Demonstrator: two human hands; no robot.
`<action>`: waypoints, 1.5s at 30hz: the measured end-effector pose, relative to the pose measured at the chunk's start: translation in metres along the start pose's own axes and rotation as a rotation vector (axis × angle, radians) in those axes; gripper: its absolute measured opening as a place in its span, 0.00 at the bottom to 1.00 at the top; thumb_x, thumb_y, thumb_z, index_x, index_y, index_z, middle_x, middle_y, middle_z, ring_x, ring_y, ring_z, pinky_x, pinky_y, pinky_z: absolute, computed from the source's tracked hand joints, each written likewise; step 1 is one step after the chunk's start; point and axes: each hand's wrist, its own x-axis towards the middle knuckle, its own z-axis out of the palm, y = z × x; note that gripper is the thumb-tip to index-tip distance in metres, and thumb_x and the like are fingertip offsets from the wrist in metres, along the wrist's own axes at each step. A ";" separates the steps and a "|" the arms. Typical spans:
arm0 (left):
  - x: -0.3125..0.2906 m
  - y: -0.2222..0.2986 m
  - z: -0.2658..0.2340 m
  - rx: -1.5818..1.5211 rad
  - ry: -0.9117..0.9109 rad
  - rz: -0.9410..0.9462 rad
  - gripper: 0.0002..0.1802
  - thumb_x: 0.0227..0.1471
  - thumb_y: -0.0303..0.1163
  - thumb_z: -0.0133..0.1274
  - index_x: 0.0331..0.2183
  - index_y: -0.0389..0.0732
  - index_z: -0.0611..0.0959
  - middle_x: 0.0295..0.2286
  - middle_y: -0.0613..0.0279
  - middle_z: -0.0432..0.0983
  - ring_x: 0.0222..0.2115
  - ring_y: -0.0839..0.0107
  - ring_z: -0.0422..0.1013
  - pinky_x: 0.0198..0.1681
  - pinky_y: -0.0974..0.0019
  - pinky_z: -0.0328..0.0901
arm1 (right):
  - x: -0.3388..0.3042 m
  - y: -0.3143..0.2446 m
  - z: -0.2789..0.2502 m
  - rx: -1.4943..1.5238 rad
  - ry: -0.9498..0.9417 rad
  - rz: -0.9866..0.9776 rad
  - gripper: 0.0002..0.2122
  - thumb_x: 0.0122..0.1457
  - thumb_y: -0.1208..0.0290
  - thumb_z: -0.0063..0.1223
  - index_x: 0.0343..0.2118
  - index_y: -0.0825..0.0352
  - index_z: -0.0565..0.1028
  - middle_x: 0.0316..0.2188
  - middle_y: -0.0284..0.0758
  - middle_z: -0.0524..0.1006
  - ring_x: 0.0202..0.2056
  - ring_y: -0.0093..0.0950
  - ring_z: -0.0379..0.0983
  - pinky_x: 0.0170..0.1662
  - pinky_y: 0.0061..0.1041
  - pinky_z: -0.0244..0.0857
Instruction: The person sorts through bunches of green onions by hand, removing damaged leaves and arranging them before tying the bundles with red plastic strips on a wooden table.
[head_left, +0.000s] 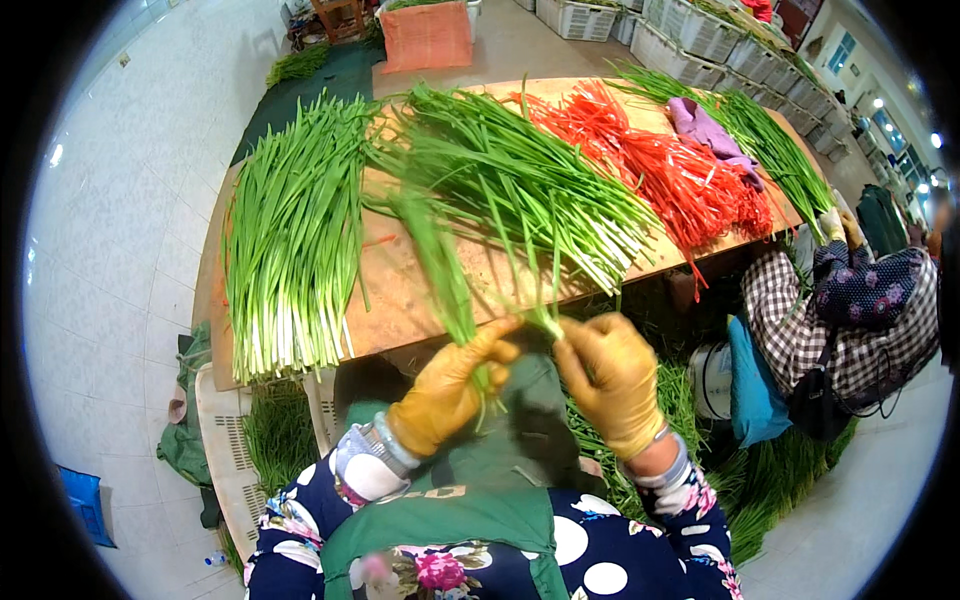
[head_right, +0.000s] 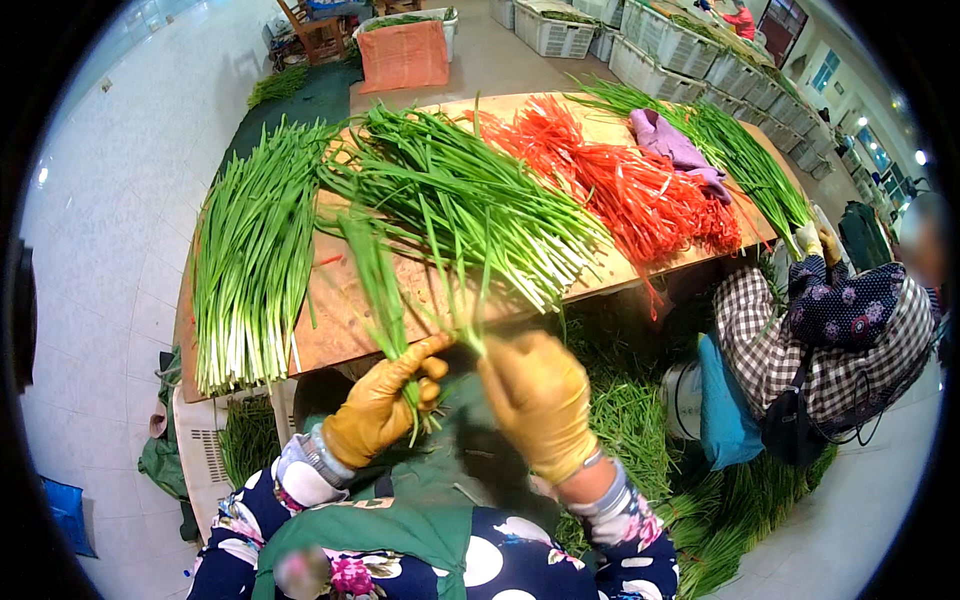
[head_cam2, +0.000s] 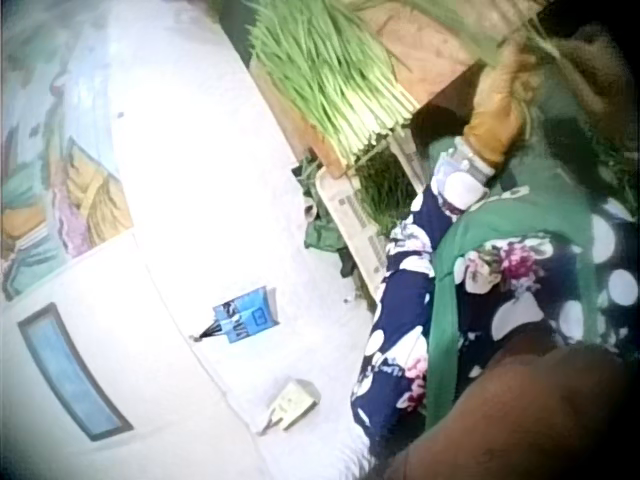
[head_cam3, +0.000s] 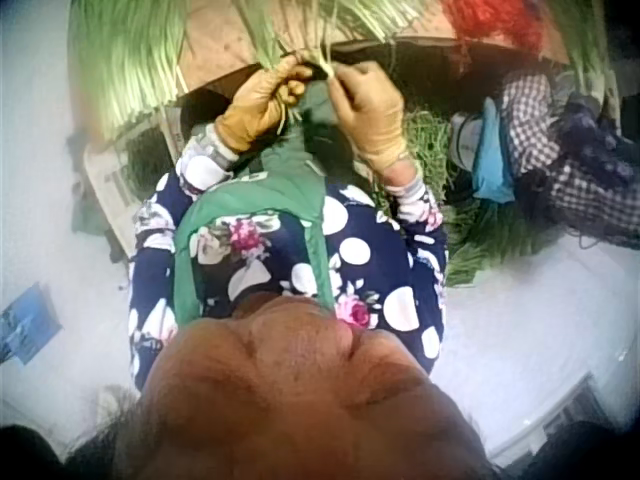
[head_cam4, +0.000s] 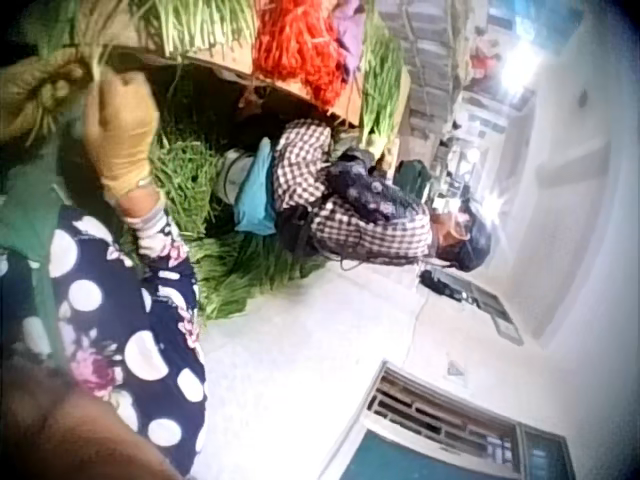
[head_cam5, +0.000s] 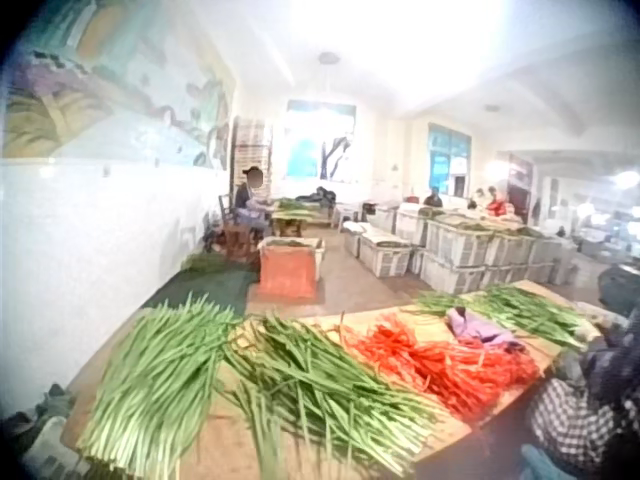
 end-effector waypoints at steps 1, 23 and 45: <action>0.006 -0.005 -0.003 0.003 -0.037 -0.019 0.23 0.60 0.41 0.49 0.51 0.36 0.73 0.33 0.67 0.74 0.26 0.79 0.68 0.30 0.77 0.64 | -0.013 -0.006 0.005 0.109 -0.047 0.064 0.08 0.50 0.76 0.57 0.34 0.64 0.77 0.24 0.39 0.71 0.25 0.38 0.69 0.28 0.35 0.64; 0.011 -0.006 -0.005 -0.317 -0.067 -0.053 0.23 0.62 0.43 0.43 0.48 0.34 0.73 0.21 0.70 0.63 0.18 0.79 0.57 0.25 0.72 0.58 | -0.061 0.056 -0.029 -0.241 -0.160 0.286 0.09 0.53 0.63 0.58 0.29 0.63 0.76 0.24 0.40 0.76 0.25 0.40 0.74 0.28 0.36 0.67; 0.010 -0.006 -0.001 0.081 -0.041 -0.040 0.22 0.57 0.34 0.54 0.51 0.35 0.74 0.29 0.70 0.73 0.24 0.83 0.68 0.26 0.79 0.64 | -0.047 -0.010 0.021 0.823 -0.546 0.721 0.07 0.60 0.70 0.52 0.30 0.69 0.76 0.22 0.31 0.75 0.24 0.17 0.69 0.28 0.19 0.64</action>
